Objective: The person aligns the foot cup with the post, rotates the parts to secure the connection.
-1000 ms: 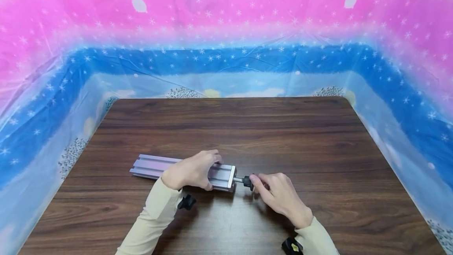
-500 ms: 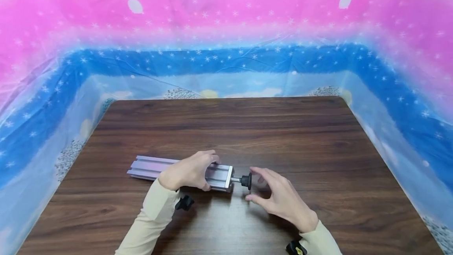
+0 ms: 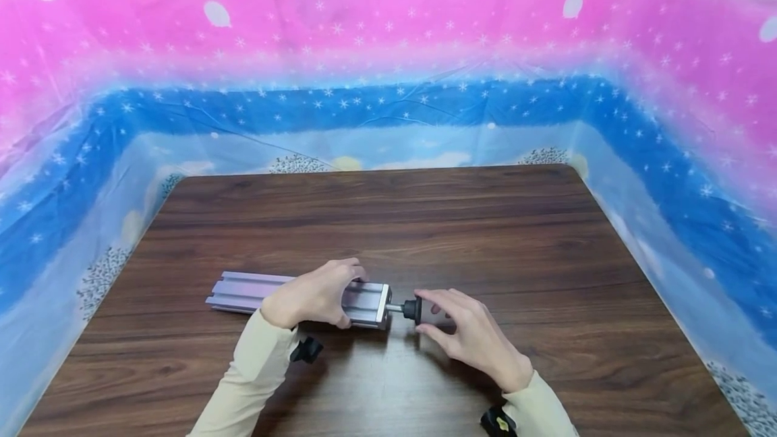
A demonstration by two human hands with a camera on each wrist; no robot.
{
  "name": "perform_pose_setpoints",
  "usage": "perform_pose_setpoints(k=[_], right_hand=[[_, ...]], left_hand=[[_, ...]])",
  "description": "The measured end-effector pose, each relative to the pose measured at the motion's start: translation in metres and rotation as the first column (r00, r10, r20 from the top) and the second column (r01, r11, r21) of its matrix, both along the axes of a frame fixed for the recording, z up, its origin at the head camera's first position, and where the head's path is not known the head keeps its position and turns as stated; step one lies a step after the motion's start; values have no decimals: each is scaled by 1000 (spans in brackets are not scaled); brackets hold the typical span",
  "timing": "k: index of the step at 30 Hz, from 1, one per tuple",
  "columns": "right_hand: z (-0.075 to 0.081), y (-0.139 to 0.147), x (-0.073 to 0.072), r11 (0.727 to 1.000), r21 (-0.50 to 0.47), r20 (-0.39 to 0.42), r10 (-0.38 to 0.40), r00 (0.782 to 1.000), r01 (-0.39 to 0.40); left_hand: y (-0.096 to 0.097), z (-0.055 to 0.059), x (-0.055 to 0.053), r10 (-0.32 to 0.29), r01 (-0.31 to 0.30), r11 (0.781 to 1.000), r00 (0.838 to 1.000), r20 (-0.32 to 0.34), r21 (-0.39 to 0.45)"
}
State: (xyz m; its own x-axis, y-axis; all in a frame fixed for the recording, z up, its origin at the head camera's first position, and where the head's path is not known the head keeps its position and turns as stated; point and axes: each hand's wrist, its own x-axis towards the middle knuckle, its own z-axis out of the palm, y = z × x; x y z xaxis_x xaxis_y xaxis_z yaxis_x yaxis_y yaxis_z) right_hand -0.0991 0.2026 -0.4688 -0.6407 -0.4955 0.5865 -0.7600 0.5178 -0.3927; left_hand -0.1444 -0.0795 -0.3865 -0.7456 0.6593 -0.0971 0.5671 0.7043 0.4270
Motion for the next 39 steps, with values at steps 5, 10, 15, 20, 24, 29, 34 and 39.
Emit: perform_pose_setpoints(k=[5, 10, 15, 20, 24, 29, 34, 39], right_hand=[[0, 0, 0, 1000, 3, 49, 2, 999, -2], [-2, 0, -1, 1000, 17, 59, -8, 998, 7], [-2, -1, -1, 999, 32, 88, -33, 996, 30], [-2, -3, -1, 998, 51, 127, -52, 990, 46], [-2, -4, -2, 997, 61, 128, -63, 990, 56], [0, -6, -3, 990, 108, 144, -106, 984, 90], [3, -4, 0, 992, 79, 171, -107, 979, 95], [6, -4, 1, 1000, 21, 92, -12, 996, 10]], left_hand=[[0, 1, 0, 7, -7, 1000, 1000, 10, -7], [0, 2, 0, 8, -8, 1000, 1000, 11, -6], [0, 1, 1, 0, 0, 1000, 1000, -2, -4], [-1, 0, 1, -14, 14, 1000, 1000, -20, 5], [-1, -1, 1, -16, 17, 1000, 1000, -23, 1], [-2, 0, 0, -13, 14, 1000, 1000, -19, 9], [-3, 1, 1, -14, 14, 1000, 1000, -21, 8], [-3, 4, 0, 5, -5, 1000, 1000, -4, -9]])
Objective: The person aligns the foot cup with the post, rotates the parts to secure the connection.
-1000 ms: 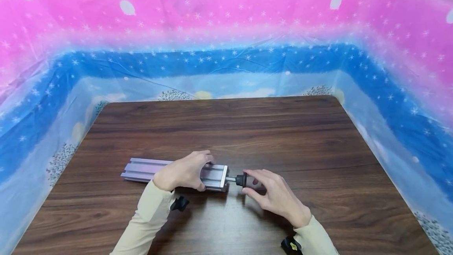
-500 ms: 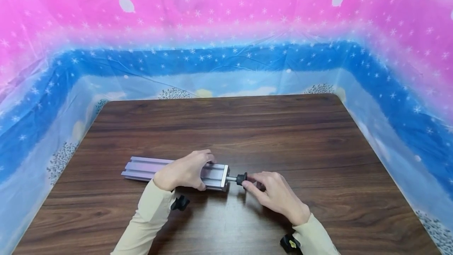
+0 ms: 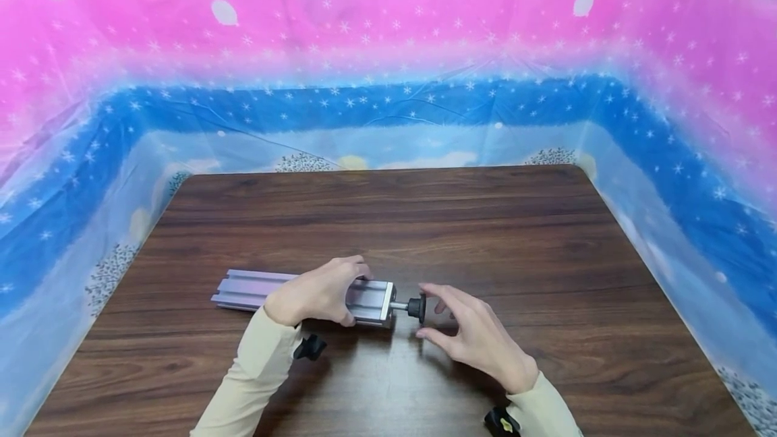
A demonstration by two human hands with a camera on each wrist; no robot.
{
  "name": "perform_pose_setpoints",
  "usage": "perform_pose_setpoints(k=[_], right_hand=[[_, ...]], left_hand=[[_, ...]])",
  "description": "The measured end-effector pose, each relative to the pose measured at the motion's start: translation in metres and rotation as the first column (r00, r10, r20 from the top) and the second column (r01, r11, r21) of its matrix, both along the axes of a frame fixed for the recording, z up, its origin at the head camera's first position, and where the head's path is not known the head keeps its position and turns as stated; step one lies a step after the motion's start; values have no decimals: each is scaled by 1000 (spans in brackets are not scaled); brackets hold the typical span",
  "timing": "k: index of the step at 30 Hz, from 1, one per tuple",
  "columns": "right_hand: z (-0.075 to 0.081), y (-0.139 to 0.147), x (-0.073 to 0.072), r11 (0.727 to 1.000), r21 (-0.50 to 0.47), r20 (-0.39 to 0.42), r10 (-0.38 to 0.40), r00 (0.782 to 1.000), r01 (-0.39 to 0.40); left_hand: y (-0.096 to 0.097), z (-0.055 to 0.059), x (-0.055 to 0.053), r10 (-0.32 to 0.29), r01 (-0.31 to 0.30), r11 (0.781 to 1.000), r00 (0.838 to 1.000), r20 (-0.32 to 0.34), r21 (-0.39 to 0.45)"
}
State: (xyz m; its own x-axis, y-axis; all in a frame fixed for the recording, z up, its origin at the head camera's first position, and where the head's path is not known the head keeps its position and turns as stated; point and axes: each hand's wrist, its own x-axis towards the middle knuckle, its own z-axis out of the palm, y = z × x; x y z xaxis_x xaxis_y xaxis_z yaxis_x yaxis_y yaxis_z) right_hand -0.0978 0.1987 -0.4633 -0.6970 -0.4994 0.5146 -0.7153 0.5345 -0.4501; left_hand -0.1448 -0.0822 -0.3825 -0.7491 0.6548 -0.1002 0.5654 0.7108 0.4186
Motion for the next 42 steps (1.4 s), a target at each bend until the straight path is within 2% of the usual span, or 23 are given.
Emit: perform_pose_setpoints(k=[5, 16, 28, 34, 37, 42], right_hand=[[-1, -1, -1, 1000, -13, -31, 27, 999, -28], [-3, -4, -2, 1000, 10, 9, -17, 1000, 17], [-2, -10, -5, 992, 73, 62, -110, 992, 105], [1, -8, -3, 983, 115, 77, -154, 985, 145], [1, -5, -2, 989, 83, 57, -129, 990, 124], [-1, -2, -3, 1000, -3, -38, -8, 999, 8]], left_hand=[[0, 0, 0, 1, -1, 1000, 1000, 8, -1], [0, -2, 0, 0, 0, 1000, 1000, 18, 0], [0, -1, 1, -11, 11, 1000, 1000, -2, 0], [-1, -1, 0, 0, 0, 1000, 1000, 10, 3], [-1, -1, -1, 9, -9, 1000, 1000, 20, -2], [-1, 1, -1, 25, -24, 1000, 999, 45, -16]])
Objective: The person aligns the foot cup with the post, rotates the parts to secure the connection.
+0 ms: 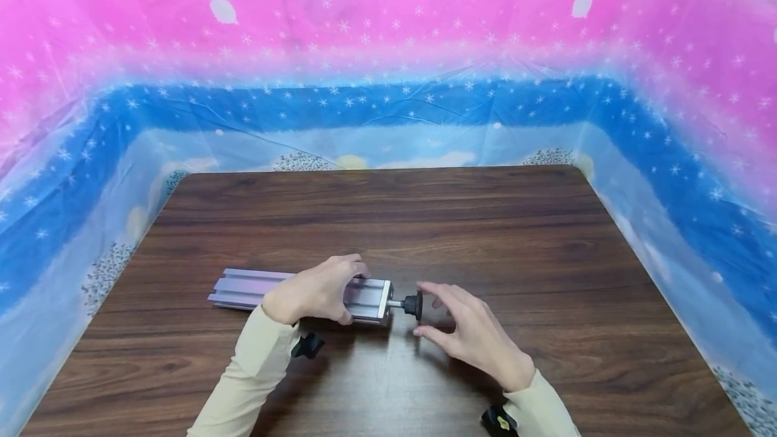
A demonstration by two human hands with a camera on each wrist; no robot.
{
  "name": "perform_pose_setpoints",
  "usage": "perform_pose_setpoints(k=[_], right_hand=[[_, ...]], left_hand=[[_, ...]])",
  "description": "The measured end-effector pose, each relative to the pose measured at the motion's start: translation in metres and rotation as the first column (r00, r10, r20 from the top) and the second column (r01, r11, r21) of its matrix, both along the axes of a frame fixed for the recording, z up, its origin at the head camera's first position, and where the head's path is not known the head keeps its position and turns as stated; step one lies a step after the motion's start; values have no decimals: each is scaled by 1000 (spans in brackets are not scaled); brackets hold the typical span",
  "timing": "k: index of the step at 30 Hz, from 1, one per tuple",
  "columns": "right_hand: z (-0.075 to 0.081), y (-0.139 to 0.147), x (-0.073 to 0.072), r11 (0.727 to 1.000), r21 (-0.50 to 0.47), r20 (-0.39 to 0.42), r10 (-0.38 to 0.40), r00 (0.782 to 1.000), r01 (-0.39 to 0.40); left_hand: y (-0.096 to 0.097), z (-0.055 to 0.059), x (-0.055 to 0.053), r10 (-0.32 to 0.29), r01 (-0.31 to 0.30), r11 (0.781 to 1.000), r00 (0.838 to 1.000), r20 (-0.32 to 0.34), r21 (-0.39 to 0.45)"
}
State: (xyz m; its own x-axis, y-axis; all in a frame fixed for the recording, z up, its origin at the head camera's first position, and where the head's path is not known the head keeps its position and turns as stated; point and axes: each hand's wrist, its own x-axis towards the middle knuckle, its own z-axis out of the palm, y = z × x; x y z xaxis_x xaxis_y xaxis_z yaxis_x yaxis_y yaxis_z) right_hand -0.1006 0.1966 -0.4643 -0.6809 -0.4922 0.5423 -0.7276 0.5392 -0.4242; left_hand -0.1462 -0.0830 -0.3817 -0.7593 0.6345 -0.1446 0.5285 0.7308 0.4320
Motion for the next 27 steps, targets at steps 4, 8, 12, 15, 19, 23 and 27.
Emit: perform_pose_setpoints(k=[4, 8, 12, 15, 19, 23, 27], right_hand=[[0, -2, -3, 999, -22, -44, 32, 999, -33], [0, -3, -4, 1000, -9, -40, 25, 999, -25], [-1, -3, -4, 1000, 8, -6, 14, 1000, -14], [-1, -4, -4, 1000, 14, 20, 0, 1000, -1], [0, -7, -5, 999, 35, 40, -15, 999, 14], [0, -9, -7, 998, 54, 59, -25, 998, 22], [-3, -11, -7, 997, 67, 65, -40, 997, 35]], left_hand=[[-1, 0, 0, 2, -2, 1000, 1000, 7, -9], [-2, 0, 0, -3, 3, 1000, 1000, -5, -10], [-2, 0, 1, -4, 4, 1000, 1000, -10, -9], [-2, -1, 0, -6, 6, 1000, 1000, -12, -4], [-2, -2, 0, -13, 13, 1000, 1000, -21, 5], [-2, -2, 1, -16, 16, 1000, 999, -31, 10], [-2, -2, 1, -14, 15, 1000, 999, -38, 12]])
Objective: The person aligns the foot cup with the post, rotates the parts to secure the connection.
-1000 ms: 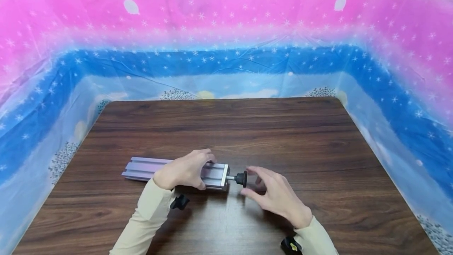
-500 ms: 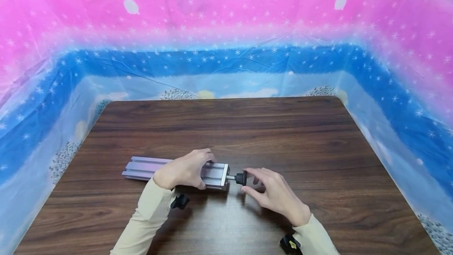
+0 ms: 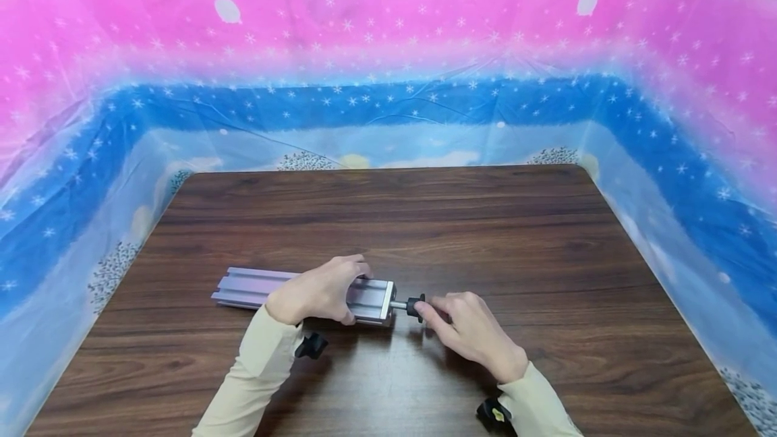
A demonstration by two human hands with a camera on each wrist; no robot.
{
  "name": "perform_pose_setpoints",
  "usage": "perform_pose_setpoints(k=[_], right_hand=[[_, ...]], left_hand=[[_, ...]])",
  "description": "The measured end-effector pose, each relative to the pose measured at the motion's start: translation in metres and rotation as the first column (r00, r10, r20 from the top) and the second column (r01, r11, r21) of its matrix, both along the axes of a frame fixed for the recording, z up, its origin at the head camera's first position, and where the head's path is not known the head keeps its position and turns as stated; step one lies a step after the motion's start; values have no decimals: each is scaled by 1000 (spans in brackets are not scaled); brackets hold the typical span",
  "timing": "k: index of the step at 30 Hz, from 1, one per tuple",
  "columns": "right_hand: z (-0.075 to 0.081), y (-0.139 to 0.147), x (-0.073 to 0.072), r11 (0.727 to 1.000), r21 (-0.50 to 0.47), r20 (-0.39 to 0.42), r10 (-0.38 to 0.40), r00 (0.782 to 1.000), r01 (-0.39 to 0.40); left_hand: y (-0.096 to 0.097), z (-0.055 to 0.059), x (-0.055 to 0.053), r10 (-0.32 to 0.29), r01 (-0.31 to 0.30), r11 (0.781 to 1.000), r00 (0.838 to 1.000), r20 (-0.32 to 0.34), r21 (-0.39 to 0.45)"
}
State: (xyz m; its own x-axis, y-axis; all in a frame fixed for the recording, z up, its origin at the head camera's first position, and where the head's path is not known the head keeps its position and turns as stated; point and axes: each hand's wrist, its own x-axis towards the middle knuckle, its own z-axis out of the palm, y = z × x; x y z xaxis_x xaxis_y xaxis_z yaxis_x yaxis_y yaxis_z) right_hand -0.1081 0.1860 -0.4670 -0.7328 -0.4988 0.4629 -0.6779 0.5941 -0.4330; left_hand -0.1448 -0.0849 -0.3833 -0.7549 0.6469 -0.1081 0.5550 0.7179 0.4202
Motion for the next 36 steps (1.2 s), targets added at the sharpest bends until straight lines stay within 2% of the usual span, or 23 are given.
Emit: perform_pose_setpoints(k=[10, 12, 18, 22, 25, 32, 36], right_hand=[[3, 3, 6, 995, 44, 62, -97, 993, 95], [3, 5, 8, 996, 22, 49, -85, 995, 84], [2, 8, 7, 998, -43, -49, 39, 998, -42], [2, 7, 5, 997, -56, -78, 53, 996, -57], [2, 6, 5, 998, -46, -65, 48, 997, -51], [3, 3, 5, 999, -30, 30, 36, 999, -35], [3, 2, 4, 999, -24, 47, 27, 999, -26]], left_hand=[[1, 0, -1, 5, -5, 1000, 1000, 11, -1], [1, 0, -1, 5, -5, 1000, 1000, 17, -9], [0, -1, -2, 5, -5, 1000, 1000, 18, -17], [0, -2, -2, -9, 9, 1000, 1000, 0, -3], [-1, -2, -2, -8, 8, 1000, 1000, -11, 3], [-1, -2, -1, -3, 3, 1000, 1000, -11, 1], [1, -1, -1, -9, 9, 1000, 1000, -2, -3]])
